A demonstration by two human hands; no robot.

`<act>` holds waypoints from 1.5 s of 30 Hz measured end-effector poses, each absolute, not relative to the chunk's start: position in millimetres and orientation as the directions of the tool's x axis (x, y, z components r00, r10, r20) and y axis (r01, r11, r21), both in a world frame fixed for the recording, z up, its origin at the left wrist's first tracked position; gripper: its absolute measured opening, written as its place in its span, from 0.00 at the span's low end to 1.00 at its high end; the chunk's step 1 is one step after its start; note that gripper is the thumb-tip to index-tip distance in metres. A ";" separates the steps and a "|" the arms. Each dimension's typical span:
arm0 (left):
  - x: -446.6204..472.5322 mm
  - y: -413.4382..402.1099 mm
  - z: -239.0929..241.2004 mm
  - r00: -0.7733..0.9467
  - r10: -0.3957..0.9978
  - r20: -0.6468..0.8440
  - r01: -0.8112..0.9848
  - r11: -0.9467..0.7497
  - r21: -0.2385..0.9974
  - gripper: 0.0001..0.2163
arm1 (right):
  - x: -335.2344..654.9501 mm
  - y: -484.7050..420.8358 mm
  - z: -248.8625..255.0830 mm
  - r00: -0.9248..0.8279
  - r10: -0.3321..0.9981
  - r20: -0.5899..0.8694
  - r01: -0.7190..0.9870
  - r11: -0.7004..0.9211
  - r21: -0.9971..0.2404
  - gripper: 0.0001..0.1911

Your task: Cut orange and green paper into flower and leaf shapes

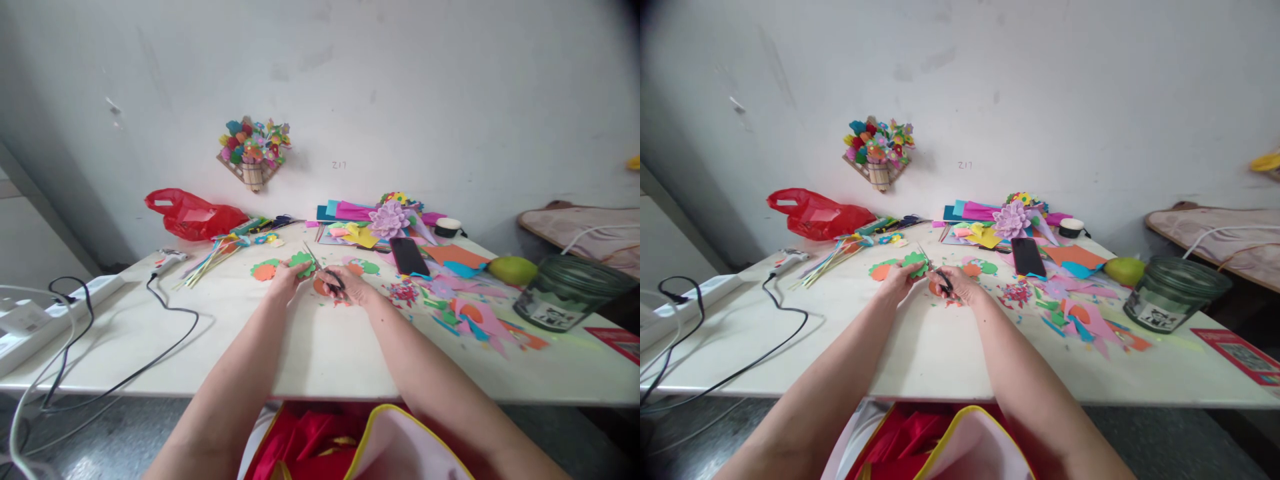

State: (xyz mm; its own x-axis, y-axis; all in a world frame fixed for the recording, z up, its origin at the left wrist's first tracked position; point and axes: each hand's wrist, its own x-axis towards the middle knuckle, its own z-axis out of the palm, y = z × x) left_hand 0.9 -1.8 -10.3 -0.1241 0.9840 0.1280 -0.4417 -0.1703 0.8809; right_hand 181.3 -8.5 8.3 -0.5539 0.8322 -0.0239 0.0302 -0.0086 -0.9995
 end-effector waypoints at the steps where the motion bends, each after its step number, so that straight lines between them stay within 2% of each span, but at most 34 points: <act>1: 0.9 -1.9 -10.2 -0.121 0.984 0.131 -0.439 -0.171 0.882 0.14 | 181.8 -8.3 8.1 -0.557 0.830 -0.023 0.027 -0.010 -1.000 0.18; 45: -2.6 -3.4 -8.3 -0.114 0.985 0.129 -0.426 -0.165 0.890 0.15 | 184.2 -7.8 9.2 -0.553 0.833 -0.017 0.038 0.006 -0.999 0.19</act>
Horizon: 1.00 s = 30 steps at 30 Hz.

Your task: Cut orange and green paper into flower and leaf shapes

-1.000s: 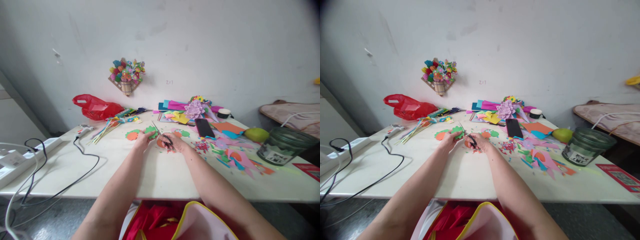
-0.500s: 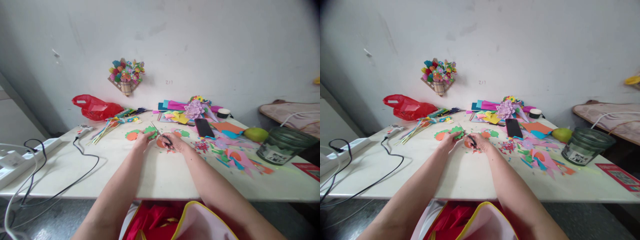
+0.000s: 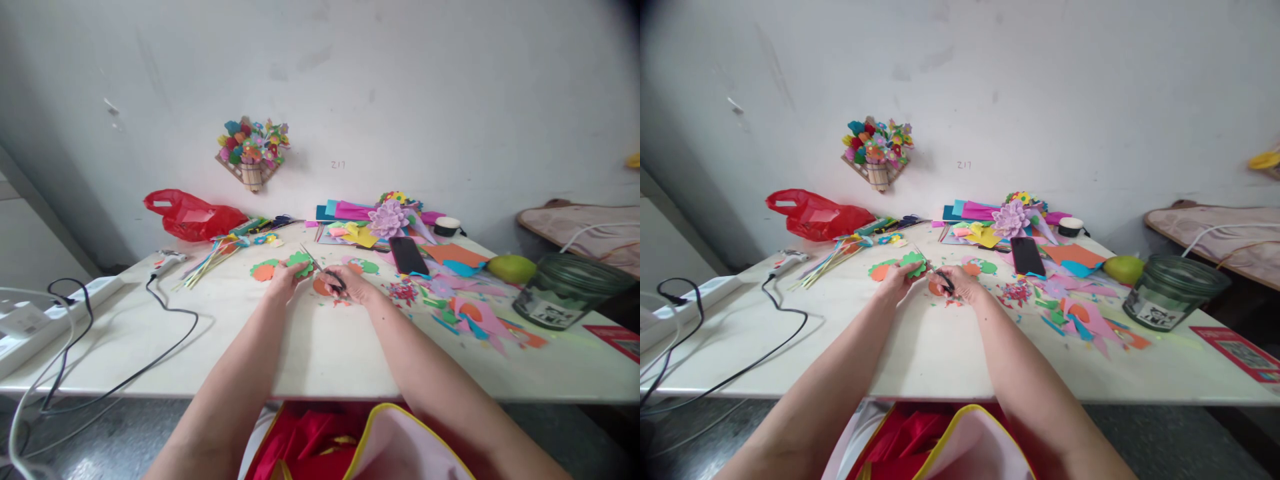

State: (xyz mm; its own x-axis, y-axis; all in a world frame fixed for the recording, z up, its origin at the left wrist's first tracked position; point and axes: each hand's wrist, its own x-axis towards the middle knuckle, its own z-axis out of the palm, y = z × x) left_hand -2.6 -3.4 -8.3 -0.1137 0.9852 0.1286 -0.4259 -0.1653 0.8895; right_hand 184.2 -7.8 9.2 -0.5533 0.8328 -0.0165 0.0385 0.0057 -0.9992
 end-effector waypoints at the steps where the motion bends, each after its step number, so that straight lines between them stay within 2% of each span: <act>1: -2.5 -3.4 -8.3 -0.115 0.985 0.129 -0.424 -0.166 0.890 0.15 | 184.7 -7.5 9.0 -0.558 0.830 -0.010 0.036 0.012 -0.999 0.19; 10: -2.8 -2.6 -10.2 -0.086 0.987 0.137 -0.401 -0.160 0.902 0.15 | 184.2 -5.3 7.6 -0.547 0.837 -0.001 0.021 0.012 -1.000 0.19; 17: -0.2 -7.9 -5.8 -0.061 0.993 0.102 -0.376 -0.118 0.919 0.15 | 181.9 -5.4 10.5 -0.416 0.907 0.060 -0.025 0.055 -0.998 0.19; 22: 0.1 -10.6 -4.5 0.010 0.998 0.067 -0.294 -0.061 0.954 0.16 | 181.7 -2.1 10.8 -0.295 0.949 0.109 -0.087 0.086 -0.992 0.22; 30: 1.7 -9.4 -10.6 0.124 0.991 0.057 -0.194 -0.032 0.981 0.15 | 181.2 1.7 8.8 -0.238 0.957 0.166 -0.172 0.127 -0.977 0.25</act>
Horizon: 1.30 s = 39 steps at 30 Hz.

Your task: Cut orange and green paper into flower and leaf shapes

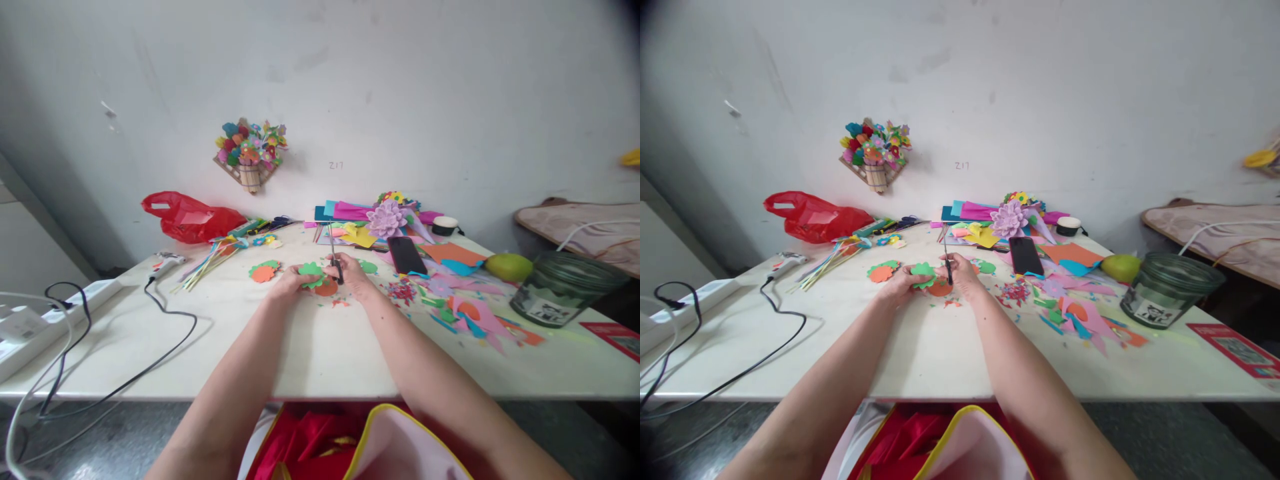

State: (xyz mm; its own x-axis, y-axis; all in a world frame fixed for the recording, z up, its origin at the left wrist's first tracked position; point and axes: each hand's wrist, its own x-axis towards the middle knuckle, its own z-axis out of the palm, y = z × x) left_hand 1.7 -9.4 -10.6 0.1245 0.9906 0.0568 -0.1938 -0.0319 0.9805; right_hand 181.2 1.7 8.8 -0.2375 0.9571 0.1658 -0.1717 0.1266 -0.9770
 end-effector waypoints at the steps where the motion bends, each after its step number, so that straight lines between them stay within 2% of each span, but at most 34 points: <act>1: 1.8 -9.5 -10.9 0.133 0.989 0.062 -0.186 -0.037 0.982 0.15 | 181.1 1.9 8.4 -0.238 0.956 0.172 -0.177 0.131 -0.975 0.25; 11: 7.4 -15.2 -6.1 0.182 0.983 0.038 -0.132 -0.014 0.991 0.17 | 177.9 0.5 7.9 -0.261 0.946 0.193 -0.258 0.124 -0.958 0.26; 20: 9.1 -12.4 -11.0 0.267 0.963 0.049 -0.044 -0.038 0.998 0.13 | 176.6 1.0 7.9 -0.265 0.941 0.209 -0.201 0.158 -0.967 0.24; 39: -0.4 -8.0 -7.3 0.082 0.993 0.089 -0.197 -0.072 0.978 0.16 | 178.0 5.7 3.4 -0.236 0.961 0.146 -0.181 0.104 -0.978 0.20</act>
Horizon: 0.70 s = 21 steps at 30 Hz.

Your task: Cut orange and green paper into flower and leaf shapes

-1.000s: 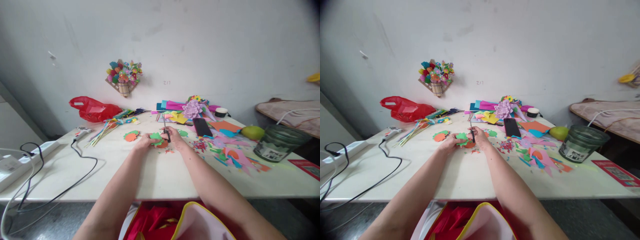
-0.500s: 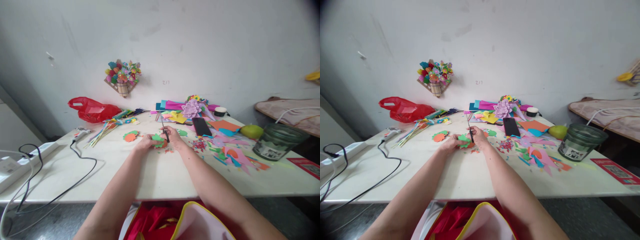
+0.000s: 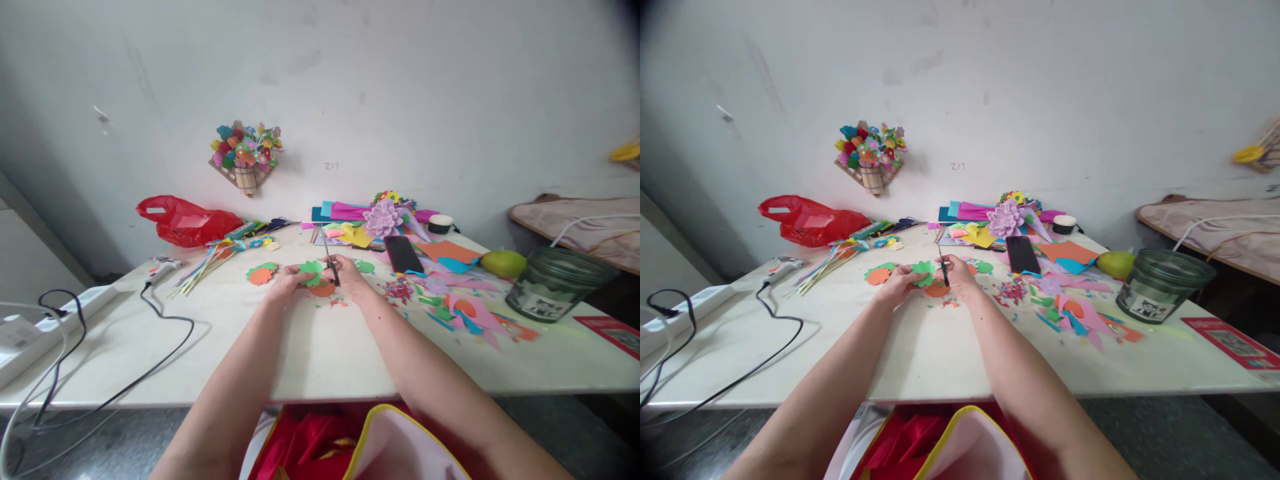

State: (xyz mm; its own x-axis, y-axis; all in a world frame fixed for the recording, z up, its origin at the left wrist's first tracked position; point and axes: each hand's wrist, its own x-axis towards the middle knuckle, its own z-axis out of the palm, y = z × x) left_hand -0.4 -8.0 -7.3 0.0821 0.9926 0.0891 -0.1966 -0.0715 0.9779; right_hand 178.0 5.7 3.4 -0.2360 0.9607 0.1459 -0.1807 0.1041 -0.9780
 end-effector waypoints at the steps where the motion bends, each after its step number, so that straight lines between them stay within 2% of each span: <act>1: -0.8 -7.6 -7.8 0.082 0.992 0.091 -0.201 -0.073 0.977 0.16 | 177.8 6.3 2.5 -0.238 0.960 0.146 -0.178 0.104 -0.979 0.20; 13: -5.5 -4.1 -11.3 0.090 0.992 0.093 -0.205 -0.073 0.976 0.16 | 177.1 4.5 3.6 -0.248 0.959 0.135 -0.165 0.096 -0.982 0.19; 21: -6.1 -2.0 -9.8 0.102 0.991 0.091 -0.214 -0.067 0.974 0.12 | 177.7 1.4 8.9 -0.196 0.971 0.133 -0.169 0.100 -0.980 0.21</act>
